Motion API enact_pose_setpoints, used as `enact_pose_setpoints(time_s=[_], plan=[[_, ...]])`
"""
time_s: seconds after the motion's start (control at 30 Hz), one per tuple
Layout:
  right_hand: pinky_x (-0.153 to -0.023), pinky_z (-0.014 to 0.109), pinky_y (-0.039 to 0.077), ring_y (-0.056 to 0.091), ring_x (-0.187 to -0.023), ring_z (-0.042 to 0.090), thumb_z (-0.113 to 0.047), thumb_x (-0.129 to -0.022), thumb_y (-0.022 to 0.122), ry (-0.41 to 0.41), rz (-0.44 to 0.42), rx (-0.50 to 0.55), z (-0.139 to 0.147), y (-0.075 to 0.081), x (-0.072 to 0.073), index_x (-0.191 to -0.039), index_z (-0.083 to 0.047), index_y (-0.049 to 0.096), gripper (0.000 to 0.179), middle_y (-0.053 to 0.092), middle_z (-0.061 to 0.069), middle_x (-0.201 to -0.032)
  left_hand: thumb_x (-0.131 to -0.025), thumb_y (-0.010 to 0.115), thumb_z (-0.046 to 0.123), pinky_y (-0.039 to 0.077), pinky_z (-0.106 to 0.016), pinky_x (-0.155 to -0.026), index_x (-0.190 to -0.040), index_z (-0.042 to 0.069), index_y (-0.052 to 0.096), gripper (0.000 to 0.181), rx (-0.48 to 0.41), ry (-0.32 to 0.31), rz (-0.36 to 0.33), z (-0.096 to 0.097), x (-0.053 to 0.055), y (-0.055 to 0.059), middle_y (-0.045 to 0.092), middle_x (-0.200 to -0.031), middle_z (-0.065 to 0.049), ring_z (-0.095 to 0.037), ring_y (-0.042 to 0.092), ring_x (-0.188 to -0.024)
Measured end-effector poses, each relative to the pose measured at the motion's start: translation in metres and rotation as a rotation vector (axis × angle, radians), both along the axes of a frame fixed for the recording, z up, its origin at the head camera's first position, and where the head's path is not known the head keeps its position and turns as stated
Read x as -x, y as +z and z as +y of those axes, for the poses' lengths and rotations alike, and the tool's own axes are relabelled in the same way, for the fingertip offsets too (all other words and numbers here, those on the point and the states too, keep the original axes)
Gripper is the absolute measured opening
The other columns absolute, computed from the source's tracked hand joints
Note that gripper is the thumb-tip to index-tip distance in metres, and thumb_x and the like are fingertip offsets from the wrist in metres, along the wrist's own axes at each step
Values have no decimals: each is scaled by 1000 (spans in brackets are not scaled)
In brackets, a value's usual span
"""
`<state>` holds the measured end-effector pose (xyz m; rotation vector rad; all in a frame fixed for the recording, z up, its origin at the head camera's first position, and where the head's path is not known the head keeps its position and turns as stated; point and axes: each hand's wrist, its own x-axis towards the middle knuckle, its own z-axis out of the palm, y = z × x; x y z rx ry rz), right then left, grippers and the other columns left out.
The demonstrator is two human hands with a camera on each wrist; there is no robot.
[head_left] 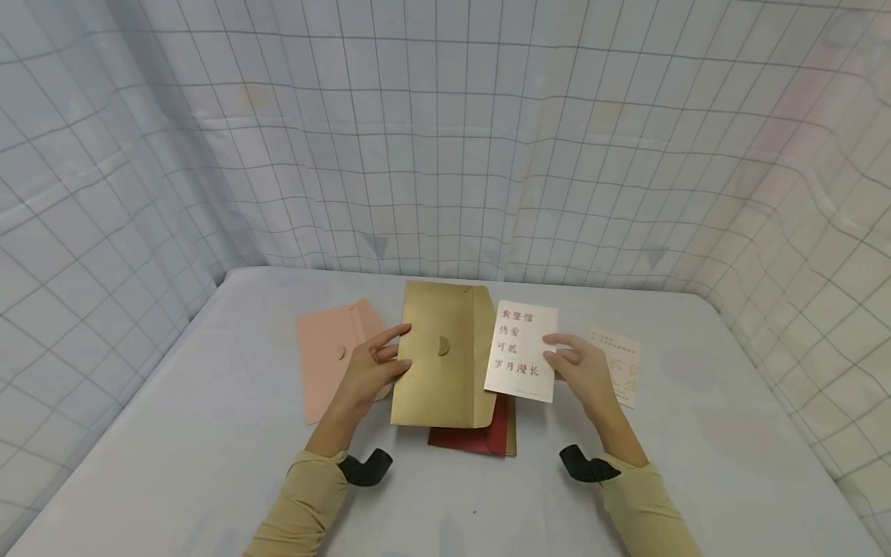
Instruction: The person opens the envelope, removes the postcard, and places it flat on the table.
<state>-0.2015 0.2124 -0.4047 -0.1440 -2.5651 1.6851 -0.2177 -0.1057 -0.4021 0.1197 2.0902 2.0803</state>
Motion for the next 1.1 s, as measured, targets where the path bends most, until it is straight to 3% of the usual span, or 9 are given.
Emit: enact_pose_setpoints(time_s=[0.1, 0.17, 0.2, 0.33, 0.4, 0.47, 0.67, 1.1], plan=[[-80, 34, 55, 71, -81, 18, -17, -92, 56, -8, 2, -3, 1, -1, 1, -124, -8, 57, 33, 71, 19, -102, -84, 58, -9, 52, -17, -70, -141, 11, 42, 63, 10, 8, 5, -1, 1, -1, 61, -123, -20, -1, 64, -79], [-80, 34, 55, 71, -80, 17, -17, -92, 56, -9, 6, -2, 2, -1, 1, -124, -8, 57, 33, 71, 19, -102, -84, 59, -9, 51, -17, -69, -141, 11, 43, 63, 18, 15, 6, -2, 2, -1, 68, -101, -11, 0, 60, -75], [-80, 34, 55, 71, -80, 17, -17, -92, 56, -11, 7, -2, 3, -1, 1, -124, -7, 57, 33, 71, 19, -102, -84, 59, -8, 50, -17, -68, -141, 12, 43, 63, 24, 18, 7, -3, 2, -1, 67, -98, -8, 0, 60, -76], [-80, 34, 55, 71, -80, 17, -16, -92, 56, -18, 11, -1, 4, -2, 2, -124, -7, 57, 33, 71, 20, -102, -84, 59, -8, 51, -18, -68, -141, 13, 43, 62, 44, 33, 3, -5, 2, -1, 67, -100, -11, 0, 60, -77], [-81, 35, 55, 71, -80, 17, -16, -92, 56, -25, 9, 1, 4, -2, 2, -124, -8, 57, 33, 71, 20, -103, -85, 59, -8, 52, -19, -70, -141, 13, 42, 62, 47, 31, 3, -6, 2, -1, 62, -121, -19, 0, 63, -81], [-81, 35, 55, 71, -80, 17, -16, -92, 56, -30, 8, 4, 4, -2, 2, -124, -8, 57, 33, 70, 20, -105, -84, 59, -8, 52, -18, -70, -141, 12, 42, 63, 43, 26, 4, -6, 2, -1, 61, -123, -20, 0, 63, -80], [-80, 33, 55, 70, -77, 13, -18, -92, 57, -46, 7, 4, 7, -1, 3, -124, -8, 57, 33, 70, 20, -107, -84, 58, -9, 53, -17, -70, -142, 11, 40, 64, -4, 11, 13, -9, 3, -1, 67, -110, -5, 0, 64, -81], [-79, 32, 54, 71, -79, 16, -19, -92, 56, -75, -23, -16, 12, 0, 4, -126, -10, 57, 34, 69, 20, -109, -84, 57, -11, 50, -13, -64, -143, 8, 39, 64, -49, 21, 14, -15, 4, 0, 67, -91, 12, 1, 61, -70]])
